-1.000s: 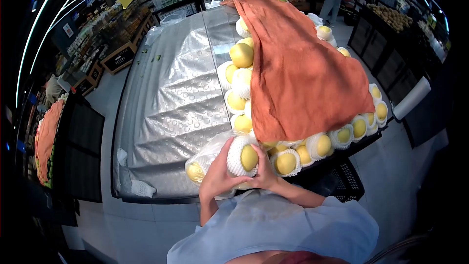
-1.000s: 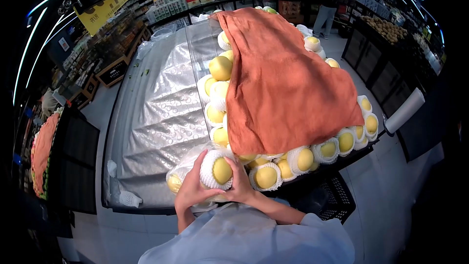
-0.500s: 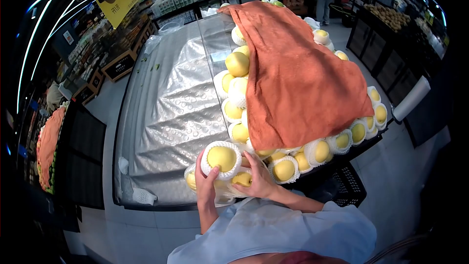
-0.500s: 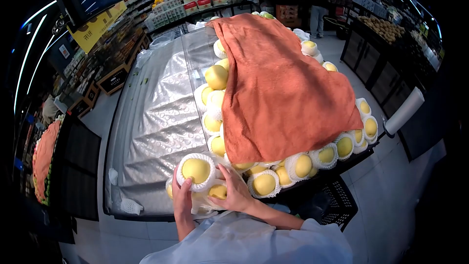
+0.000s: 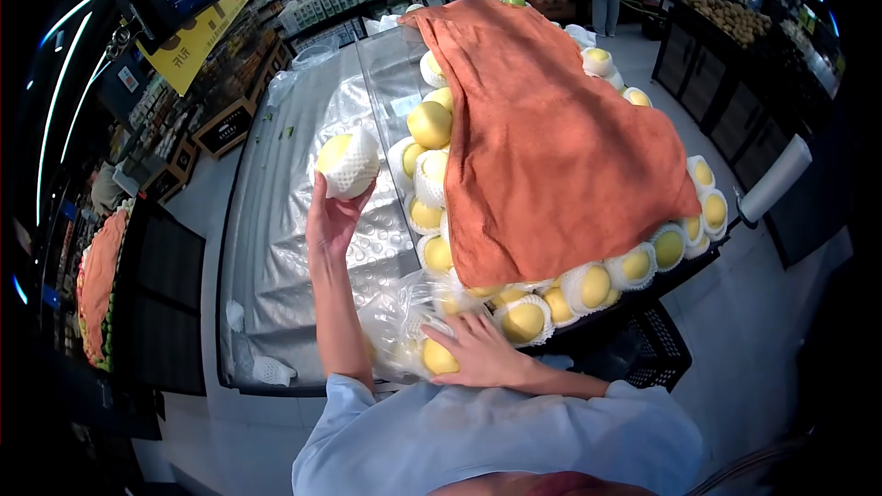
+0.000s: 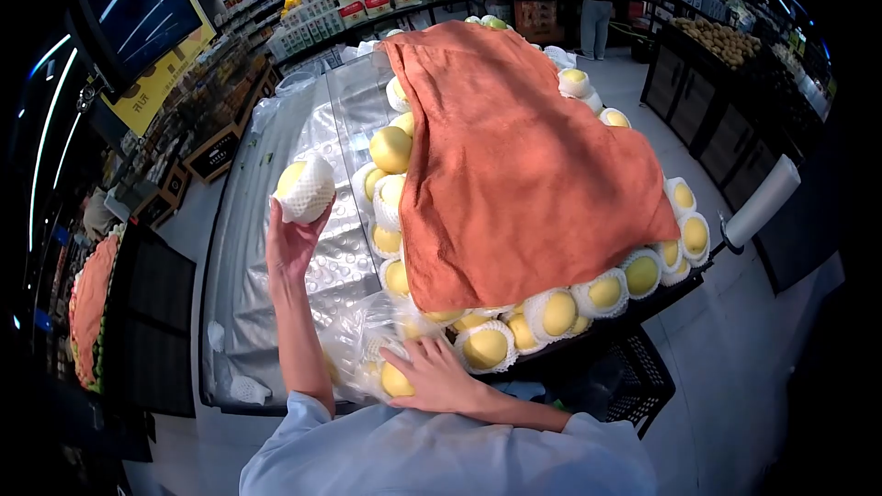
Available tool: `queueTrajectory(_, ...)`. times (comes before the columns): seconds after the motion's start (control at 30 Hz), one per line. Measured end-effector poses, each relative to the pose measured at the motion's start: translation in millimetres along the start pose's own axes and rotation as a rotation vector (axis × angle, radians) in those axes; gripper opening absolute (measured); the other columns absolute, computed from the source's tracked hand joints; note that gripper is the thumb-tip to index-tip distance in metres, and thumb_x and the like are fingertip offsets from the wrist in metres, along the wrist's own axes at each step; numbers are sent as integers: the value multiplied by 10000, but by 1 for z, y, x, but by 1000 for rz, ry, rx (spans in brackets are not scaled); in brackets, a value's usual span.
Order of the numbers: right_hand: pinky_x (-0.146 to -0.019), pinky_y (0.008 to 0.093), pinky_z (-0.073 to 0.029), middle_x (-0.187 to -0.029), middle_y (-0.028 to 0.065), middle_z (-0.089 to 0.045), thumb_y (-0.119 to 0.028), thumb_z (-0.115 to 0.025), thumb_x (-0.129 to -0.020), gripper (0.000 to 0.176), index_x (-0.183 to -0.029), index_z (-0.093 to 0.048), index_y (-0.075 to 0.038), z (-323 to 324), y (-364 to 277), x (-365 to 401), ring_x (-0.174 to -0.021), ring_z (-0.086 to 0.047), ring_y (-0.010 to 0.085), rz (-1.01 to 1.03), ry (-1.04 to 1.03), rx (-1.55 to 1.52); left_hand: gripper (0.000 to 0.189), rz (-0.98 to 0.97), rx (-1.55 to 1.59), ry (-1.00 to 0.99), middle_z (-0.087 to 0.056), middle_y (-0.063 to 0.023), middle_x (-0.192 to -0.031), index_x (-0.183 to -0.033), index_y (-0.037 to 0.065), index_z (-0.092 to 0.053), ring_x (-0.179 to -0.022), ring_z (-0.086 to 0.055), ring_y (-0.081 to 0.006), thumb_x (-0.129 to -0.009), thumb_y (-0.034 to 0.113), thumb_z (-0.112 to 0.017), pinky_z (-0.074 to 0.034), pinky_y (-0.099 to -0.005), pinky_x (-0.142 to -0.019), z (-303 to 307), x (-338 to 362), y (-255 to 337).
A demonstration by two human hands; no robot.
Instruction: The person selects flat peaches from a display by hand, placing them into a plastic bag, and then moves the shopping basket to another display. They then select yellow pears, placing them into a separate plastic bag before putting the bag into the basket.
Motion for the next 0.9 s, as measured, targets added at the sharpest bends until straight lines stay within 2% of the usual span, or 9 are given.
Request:
queueTrajectory(0.1,-917,439,-359,-1121,144,-491,-517,-708,-697,806,-1350,-436,-130,0,2,2,-1044,-443,309,27,-37,23,558,-25,-105,-80,-487,-181,-1267,-1311,8,-375,-1165,-511,-326,-854,144,-664,-476,-461,-984,-14,-61,-15)
queueTrajectory(0.17,-917,432,-358,-1132,139,-482,-493,-718,-698,795,-1353,-429,-148,2,4,1,-1074,-434,315,31,-125,-1,660,-59,-284,-87,-488,-159,-1229,-1314,56,-297,-1102,-550,-282,-802,98,-712,-514,-443,-926,-17,-96,-26)
queueTrajectory(0.23,-917,425,-358,-1143,134,-474,-468,-728,-698,786,-1357,-422,-167,-1,6,2,-1104,-425,320,37,-208,-22,770,-128,-472,-1,-465,-163,-1222,-1319,65,-228,-1074,-563,-286,-761,101,-757,-535,-435,-875,-23,-114,-37)
queueTrajectory(0.4,-962,440,-338,-1085,123,-498,-341,-791,-633,784,-1323,-463,-165,3,11,-1,-1130,-430,309,166,-172,-123,895,-233,-516,104,-453,-168,-1207,-1326,60,-193,-1037,-578,-282,-692,139,-819,-546,-410,-814,-21,-161,-38)
queueTrajectory(0.53,-996,444,-319,-1155,158,-477,-347,-764,-669,755,-1331,-447,-170,-3,13,-2,-1179,-408,338,194,-236,-126,915,-170,-686,167,-490,-137,-1172,-1313,78,-242,-975,-585,-233,-637,197,-847,-531,-358,-751,-26,-184,-33)
queueTrajectory(0.63,-1003,449,-312,-1192,194,-470,-317,-763,-669,744,-1324,-450,-153,-9,14,-2,-1169,-421,353,207,-227,-157,869,-153,-989,190,-543,-129,-1098,-1268,65,-328,-915,-583,-198,-593,217,-853,-500,-331,-709,-35,-191,-41)
queueTrajectory(0.8,-991,432,-318,-1140,212,-481,-243,-751,-654,742,-1319,-448,-116,-12,22,-6,-1141,-443,357,117,-233,-260,891,-16,-1194,239,-540,-162,-1130,-1309,49,-298,-977,-593,-227,-623,218,-840,-521,-338,-743,-3,-219,-60)
queueTrajectory(0.87,-1014,455,-309,-1235,207,-459,-304,-771,-669,788,-1346,-406,-134,-15,26,-7,-1181,-417,384,50,-307,-307,969,-93,-1388,277,-519,-236,-1220,-1338,36,-294,-1101,-556,-292,-574,253,-849,-461,-404,-912,2,-224,-56)
queueTrajectory(0.9,-1014,455,-309,-1235,207,-459,-304,-771,-669,788,-1346,-406,-134,-16,26,-7,-1181,-417,384,48,-308,-307,969,-91,-1387,276,-519,-236,-1220,-1338,36,-294,-1101,-556,-292,-574,253,-849,-461,-404,-912,4,-224,-57)
Point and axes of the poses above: each hand's wrist, its own x-axis away from the middle knuckle, its own z-axis out of the back of the hand, y = z × x, the point moved 6 cm from there along -x, towards the middle knuckle
